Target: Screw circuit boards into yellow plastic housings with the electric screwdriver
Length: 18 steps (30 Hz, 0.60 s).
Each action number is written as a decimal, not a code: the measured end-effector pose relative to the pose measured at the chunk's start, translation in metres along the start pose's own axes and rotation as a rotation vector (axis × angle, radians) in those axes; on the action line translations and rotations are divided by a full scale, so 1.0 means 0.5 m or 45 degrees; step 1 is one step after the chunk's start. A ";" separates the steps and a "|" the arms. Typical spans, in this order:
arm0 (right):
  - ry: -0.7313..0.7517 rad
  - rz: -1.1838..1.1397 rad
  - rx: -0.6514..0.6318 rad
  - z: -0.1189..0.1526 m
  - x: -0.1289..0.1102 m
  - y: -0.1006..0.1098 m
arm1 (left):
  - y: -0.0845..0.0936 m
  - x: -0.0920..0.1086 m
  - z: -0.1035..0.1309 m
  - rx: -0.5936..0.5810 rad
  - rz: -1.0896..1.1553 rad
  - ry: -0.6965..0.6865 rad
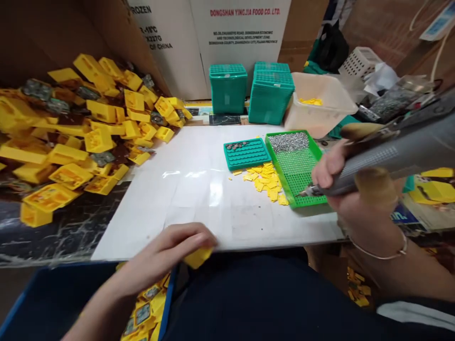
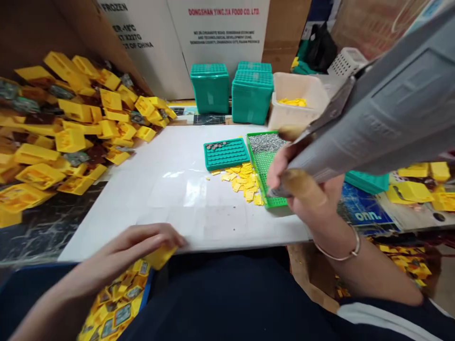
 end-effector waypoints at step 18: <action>-0.079 -0.067 0.311 -0.013 0.060 0.054 | 0.401 0.034 -0.276 1.134 -0.949 -0.080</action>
Point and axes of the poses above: each hand's wrist, its own z-axis away from the middle knuckle, its own y-axis out of the back of the hand, x = y × z, the point moved 6 cm from there along -z, towards the middle knuckle, and after that the axes turned 7 degrees about -y, right-handed, at the moved point
